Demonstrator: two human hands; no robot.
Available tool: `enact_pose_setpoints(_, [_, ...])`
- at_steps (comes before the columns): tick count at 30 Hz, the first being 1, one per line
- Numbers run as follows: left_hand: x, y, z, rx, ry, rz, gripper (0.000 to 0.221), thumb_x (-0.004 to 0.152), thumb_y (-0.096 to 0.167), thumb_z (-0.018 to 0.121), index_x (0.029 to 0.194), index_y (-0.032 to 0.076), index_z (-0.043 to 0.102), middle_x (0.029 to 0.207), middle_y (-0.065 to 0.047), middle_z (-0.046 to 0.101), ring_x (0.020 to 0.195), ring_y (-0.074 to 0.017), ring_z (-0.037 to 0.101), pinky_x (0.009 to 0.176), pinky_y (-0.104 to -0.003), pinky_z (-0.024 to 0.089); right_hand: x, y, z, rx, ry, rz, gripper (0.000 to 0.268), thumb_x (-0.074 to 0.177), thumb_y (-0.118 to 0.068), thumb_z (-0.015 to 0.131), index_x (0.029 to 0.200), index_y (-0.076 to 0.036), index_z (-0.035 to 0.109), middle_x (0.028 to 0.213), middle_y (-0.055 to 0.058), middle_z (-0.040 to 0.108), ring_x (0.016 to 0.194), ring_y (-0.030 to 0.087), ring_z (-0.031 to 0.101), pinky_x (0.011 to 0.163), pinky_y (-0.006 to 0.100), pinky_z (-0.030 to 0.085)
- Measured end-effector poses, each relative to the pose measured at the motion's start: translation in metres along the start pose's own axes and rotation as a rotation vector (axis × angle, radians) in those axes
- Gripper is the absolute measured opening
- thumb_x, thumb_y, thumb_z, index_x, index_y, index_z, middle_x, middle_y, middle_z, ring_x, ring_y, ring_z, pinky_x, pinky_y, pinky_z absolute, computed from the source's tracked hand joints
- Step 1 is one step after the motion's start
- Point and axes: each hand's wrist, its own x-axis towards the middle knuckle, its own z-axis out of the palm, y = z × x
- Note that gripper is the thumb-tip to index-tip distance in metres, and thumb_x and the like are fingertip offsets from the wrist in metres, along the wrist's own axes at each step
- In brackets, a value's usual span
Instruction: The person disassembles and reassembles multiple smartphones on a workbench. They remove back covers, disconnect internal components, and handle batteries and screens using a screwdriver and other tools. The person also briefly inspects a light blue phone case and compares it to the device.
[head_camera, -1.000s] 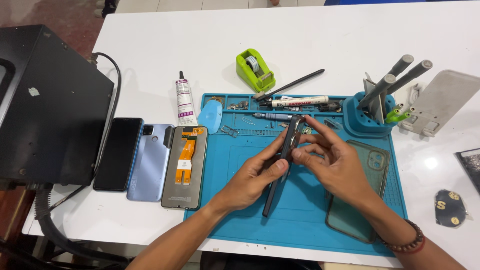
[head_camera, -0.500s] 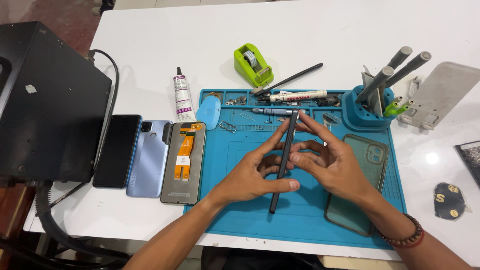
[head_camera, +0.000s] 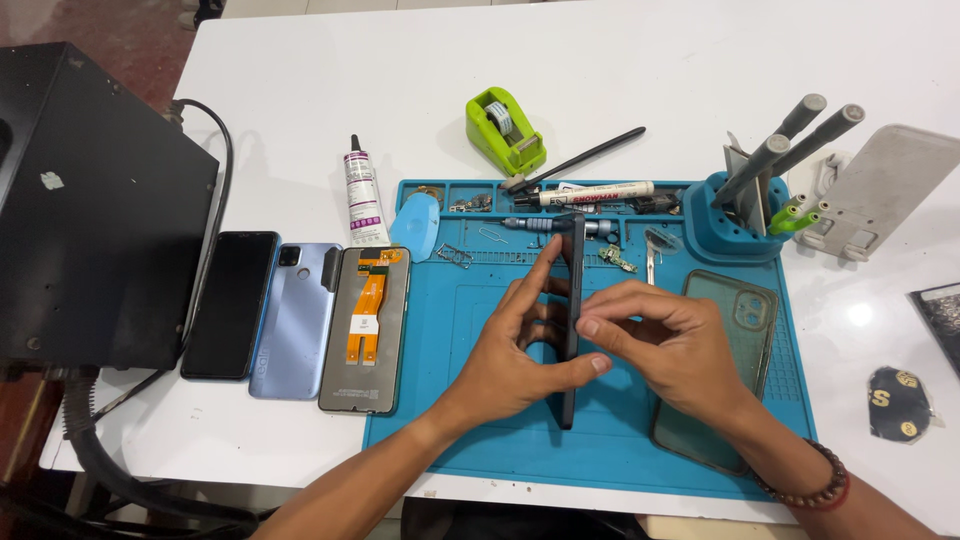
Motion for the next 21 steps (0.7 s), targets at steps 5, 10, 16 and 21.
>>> enact_pose_setpoints(5, [-0.001,0.0,0.003,0.107,0.013,0.023,0.114,0.081,0.027,0.086,0.17,0.008,0.016,0.134,-0.011,0.05,0.113,-0.0169,0.06,0.092,-0.031,0.058,0.0,0.003,-0.001,0.007,-0.007,-0.032,0.011,0.093,-0.003,0.071,0.101,0.004,0.075,0.103,0.01,0.071,0.087,0.011,0.066,0.068,0.024,0.056])
enact_pose_setpoints(10, [-0.006,0.002,-0.002,0.093,-0.017,0.083,0.109,0.087,0.026,0.083,0.173,0.012,0.017,0.135,-0.011,0.052,0.124,-0.0184,0.059,0.102,-0.033,0.057,-0.005,0.011,0.001,-0.047,-0.046,-0.103,0.011,0.098,-0.004,0.064,0.104,0.004,0.068,0.108,0.007,0.065,0.091,0.009,0.062,0.072,0.023,0.054])
enact_pose_setpoints(16, [-0.008,-0.006,-0.004,-0.13,-0.126,0.075,0.095,0.095,0.011,0.07,0.172,0.014,0.014,0.146,-0.014,0.051,0.125,-0.0217,0.06,0.108,-0.035,0.052,0.002,0.02,0.0,0.051,-0.02,-0.154,0.016,0.109,-0.011,0.055,0.108,0.003,0.062,0.113,0.01,0.065,0.099,0.015,0.068,0.089,0.03,0.061])
enact_pose_setpoints(21, [0.001,-0.012,-0.008,-0.51,-0.142,-0.211,0.084,0.092,0.002,0.05,0.17,0.012,0.02,0.134,-0.016,0.056,0.113,-0.0242,0.067,0.096,-0.036,0.055,0.009,0.001,-0.006,-0.501,0.187,-0.268,0.013,0.106,-0.01,0.06,0.108,0.0,0.068,0.099,0.008,0.074,0.089,0.014,0.074,0.078,0.027,0.06])
